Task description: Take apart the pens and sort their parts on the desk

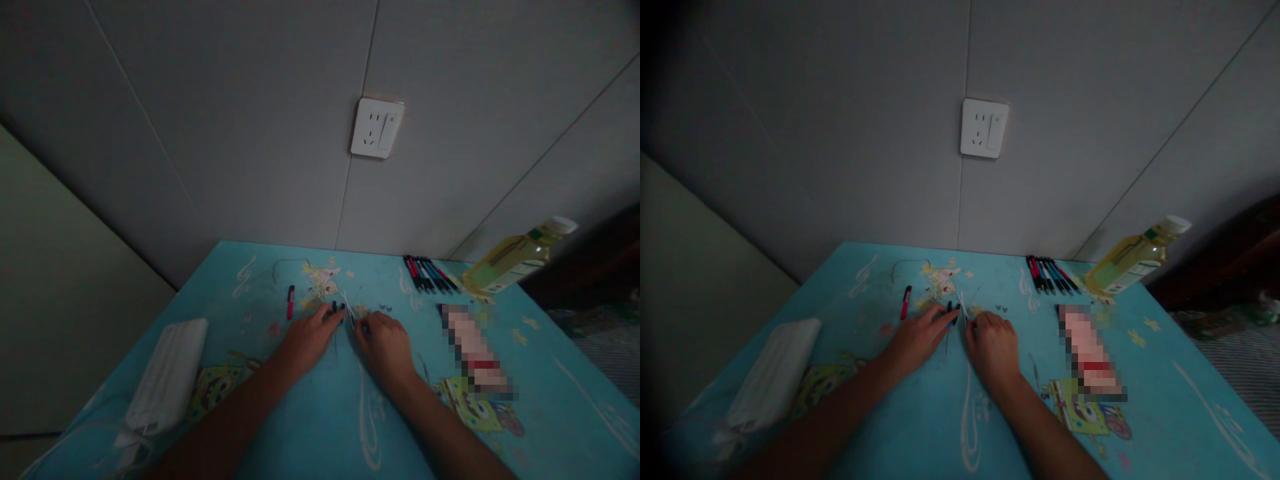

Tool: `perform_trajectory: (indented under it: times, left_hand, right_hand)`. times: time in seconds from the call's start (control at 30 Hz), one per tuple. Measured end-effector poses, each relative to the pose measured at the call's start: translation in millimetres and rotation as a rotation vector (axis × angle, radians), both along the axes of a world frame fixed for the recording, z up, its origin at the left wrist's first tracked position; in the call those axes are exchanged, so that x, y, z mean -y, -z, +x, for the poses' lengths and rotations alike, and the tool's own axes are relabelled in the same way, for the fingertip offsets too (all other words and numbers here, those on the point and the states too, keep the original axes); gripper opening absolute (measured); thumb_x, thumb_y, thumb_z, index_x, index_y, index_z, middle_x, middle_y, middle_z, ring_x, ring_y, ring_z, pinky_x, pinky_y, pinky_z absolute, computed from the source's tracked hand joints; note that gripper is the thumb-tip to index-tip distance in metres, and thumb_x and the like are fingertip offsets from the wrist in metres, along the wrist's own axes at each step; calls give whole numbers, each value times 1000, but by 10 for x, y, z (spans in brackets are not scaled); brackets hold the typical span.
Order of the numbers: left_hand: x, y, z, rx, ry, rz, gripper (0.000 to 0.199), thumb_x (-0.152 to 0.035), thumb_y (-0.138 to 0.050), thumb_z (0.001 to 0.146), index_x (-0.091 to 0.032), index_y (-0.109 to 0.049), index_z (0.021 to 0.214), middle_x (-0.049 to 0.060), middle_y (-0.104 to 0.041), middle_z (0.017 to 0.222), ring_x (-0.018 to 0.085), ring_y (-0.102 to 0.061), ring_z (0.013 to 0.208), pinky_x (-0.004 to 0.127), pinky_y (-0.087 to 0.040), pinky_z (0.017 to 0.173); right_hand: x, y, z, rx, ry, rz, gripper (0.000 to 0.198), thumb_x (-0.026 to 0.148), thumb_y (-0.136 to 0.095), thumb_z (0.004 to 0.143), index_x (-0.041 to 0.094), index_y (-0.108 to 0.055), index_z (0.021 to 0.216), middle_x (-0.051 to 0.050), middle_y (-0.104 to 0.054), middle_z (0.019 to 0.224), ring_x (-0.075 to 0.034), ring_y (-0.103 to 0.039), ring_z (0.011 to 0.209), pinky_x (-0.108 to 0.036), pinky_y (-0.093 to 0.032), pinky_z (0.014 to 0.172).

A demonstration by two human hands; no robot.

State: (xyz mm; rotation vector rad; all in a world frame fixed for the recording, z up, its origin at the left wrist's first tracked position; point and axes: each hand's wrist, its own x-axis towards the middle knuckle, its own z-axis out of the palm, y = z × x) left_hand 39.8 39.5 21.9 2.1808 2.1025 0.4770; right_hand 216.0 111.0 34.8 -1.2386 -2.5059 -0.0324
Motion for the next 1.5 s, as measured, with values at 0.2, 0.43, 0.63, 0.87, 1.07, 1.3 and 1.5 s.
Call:
perform_trajectory:
  times: [0.2,0.43,0.63,0.87,1.07,1.3,1.5]
  left_hand:
    - [-91,49,-9,-42,40,-12,42,-21,-43,96,-34,-50,135,7,-58,119,16,-64,75,26,-50,64]
    - [-115,117,-16,-17,37,15,34,-26,-43,98,-28,-55,129,7,-60,119,18,-66,86,27,-50,69]
    - [-93,60,-4,23,35,30,32,-31,-43,98,-26,-57,127,7,-60,117,19,-65,89,29,-51,73]
    - [-75,8,6,36,37,22,32,-32,-43,99,-23,-57,127,8,-61,116,19,-65,93,30,-51,79]
    - [-78,6,10,32,35,9,31,-29,-43,98,-24,-57,126,8,-61,115,19,-65,91,30,-52,76]
    - [-76,-6,14,25,18,16,31,-28,-44,98,-25,-57,126,8,-61,115,20,-66,90,31,-52,75]
    - [-77,-3,17,22,3,30,29,-29,-46,97,-27,-57,124,7,-60,119,21,-66,90,34,-53,76]
  right_hand:
    - [72,7,-105,69,-23,-25,19,29,-52,94,19,-62,81,-6,-67,83,-20,-61,76,-31,-37,72]
    - [10,-2,-76,84,40,-59,19,28,-51,94,18,-63,83,-8,-68,85,-21,-62,79,-32,-38,74]
    - [-59,-11,9,78,72,-14,17,24,-52,92,18,-63,80,-7,-68,82,-21,-63,75,-33,-37,71]
    - [-59,-37,23,31,31,20,21,28,-52,94,19,-62,77,-6,-66,78,-20,-62,72,-32,-37,70]
    - [-47,21,-63,46,10,14,24,31,-51,95,18,-62,79,-7,-66,79,-20,-61,74,-32,-37,70]
    - [-53,15,-21,8,-24,17,25,32,-48,97,19,-63,82,-6,-65,78,-19,-61,73,-31,-38,72]
    - [-66,-9,44,-57,-72,9,23,27,-48,96,18,-64,82,-6,-65,78,-18,-60,71,-30,-40,72]
